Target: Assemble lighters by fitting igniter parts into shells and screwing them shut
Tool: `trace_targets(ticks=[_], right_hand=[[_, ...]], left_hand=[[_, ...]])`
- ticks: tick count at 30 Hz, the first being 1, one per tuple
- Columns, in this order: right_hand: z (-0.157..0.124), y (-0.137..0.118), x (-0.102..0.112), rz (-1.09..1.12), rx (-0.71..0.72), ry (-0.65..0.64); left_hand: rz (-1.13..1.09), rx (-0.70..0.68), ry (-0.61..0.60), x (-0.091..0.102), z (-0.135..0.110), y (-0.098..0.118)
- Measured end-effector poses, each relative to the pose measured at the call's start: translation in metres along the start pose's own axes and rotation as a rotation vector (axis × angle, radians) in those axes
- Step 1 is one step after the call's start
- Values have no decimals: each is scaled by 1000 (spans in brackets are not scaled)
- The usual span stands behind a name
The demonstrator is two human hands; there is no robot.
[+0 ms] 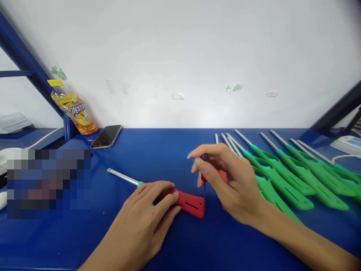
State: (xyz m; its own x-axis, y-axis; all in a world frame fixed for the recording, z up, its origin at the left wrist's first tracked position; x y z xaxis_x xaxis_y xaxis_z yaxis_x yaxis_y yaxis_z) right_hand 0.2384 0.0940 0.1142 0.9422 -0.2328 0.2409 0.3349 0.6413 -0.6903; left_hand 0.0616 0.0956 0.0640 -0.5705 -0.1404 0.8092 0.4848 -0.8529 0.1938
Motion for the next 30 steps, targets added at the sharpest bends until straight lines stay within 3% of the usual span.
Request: trace_targets(ticks=[8,22,30], right_hand=[[-1,-3,3,2,23,42],[-28,2,3,-127,88,-82],[-27,8,1,-143,29,-92]], left_hand=[[4,-14,16,-1,1,-1],[17,-20,41,0,1,0],[27,-34,27,-2,0,-1]])
Point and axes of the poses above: each hand's wrist, its own z-axis towards the middle knuckle, its own x-axis out of the back of the hand, y = z × x, the point moved 7 cm from there along z, towards the middle knuckle, and after that the axes turned 5 degrees about y, right-handed, at the moved point
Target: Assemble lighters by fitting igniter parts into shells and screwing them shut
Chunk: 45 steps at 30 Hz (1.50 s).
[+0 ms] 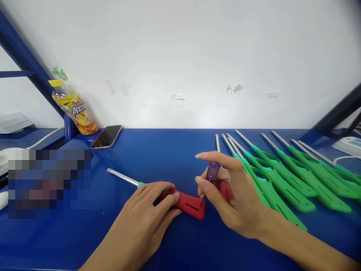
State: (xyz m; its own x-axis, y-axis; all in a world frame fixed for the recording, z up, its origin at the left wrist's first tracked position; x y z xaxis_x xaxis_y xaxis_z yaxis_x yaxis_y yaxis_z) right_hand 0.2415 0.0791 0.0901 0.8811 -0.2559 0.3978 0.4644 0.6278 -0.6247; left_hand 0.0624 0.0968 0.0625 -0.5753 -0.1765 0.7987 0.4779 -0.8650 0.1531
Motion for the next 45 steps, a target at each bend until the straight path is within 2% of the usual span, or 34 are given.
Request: trace_targets(ticks=[20,26,31,45], right_hand=[[0,1,-4,29,4,-8],[1,7,-1,86,-97,23],[1,8,1,118,-120,48],[1,8,-1,119,-80,40]], left_hand=[[-6,12,-8,-1,0,-1],[-7,15,-20,-2,-3,-3],[-18,10,-14,-1,-3,-1],[-2,13,-19,-2,-1,-1]])
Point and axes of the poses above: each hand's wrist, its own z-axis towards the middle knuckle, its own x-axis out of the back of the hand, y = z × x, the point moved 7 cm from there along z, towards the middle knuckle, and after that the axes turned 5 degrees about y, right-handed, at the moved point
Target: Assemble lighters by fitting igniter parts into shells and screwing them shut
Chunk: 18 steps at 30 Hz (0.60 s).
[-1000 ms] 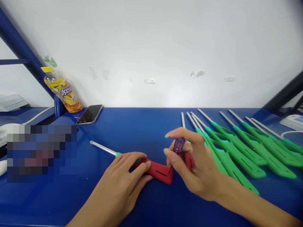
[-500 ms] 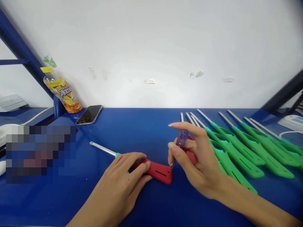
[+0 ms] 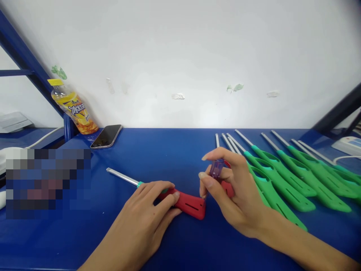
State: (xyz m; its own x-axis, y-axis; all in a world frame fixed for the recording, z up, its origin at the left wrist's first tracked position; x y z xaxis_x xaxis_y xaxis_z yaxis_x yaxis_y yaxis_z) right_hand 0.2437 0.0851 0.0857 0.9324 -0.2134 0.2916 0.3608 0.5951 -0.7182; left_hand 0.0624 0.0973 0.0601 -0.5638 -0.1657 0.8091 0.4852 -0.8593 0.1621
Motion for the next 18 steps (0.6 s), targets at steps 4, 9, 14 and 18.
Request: trace_targets(ticks=[4,9,14,18], right_hand=[[-2,-1,-1,2,45,-2],[-5,-3,-1,-1,93,19],[-6,-1,-4,37,72,4],[-5,0,-4,24,64,-6]], left_hand=[[-7,-5,13,1,0,1],[-12,-3,7,0,1,-1],[-14,-6,13,0,0,-1],[-17,1,1,0,-1,-2]])
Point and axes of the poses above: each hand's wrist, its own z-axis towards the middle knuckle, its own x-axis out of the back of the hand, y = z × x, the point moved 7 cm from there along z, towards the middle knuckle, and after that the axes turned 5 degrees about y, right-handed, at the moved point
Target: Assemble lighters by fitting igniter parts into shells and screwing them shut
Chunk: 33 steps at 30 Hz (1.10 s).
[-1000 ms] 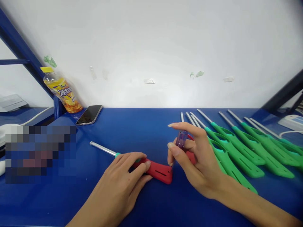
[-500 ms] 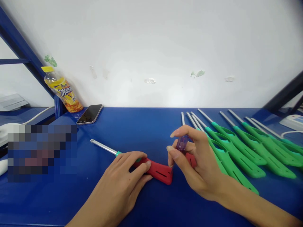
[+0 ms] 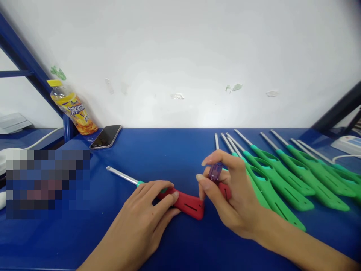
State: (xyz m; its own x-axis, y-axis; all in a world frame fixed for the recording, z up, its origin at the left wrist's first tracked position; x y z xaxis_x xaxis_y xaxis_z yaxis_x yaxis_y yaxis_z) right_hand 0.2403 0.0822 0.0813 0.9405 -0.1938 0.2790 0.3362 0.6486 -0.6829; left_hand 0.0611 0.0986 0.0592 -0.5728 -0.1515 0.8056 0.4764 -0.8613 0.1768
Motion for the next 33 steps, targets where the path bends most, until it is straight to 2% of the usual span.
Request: trace_targets(ticks=[10,14,16,21,28,33], right_hand=[[1,-3,1,-31,-51,-21],[-1,-4,-10,-167,-6,-181],[-3,-4,-15,-163,11,-236],[1,0,-8,-53,-69,-149],[12,0,12,85,-183,77],[15,5,13,87,-201,109]], left_hand=[[-27,17,-14,2,0,2],[-24,21,-17,1,0,0],[-19,28,-28,0,0,-1],[-18,26,-19,0,1,1],[10,30,-50,-2,0,0],[24,7,-39,-1,1,0]])
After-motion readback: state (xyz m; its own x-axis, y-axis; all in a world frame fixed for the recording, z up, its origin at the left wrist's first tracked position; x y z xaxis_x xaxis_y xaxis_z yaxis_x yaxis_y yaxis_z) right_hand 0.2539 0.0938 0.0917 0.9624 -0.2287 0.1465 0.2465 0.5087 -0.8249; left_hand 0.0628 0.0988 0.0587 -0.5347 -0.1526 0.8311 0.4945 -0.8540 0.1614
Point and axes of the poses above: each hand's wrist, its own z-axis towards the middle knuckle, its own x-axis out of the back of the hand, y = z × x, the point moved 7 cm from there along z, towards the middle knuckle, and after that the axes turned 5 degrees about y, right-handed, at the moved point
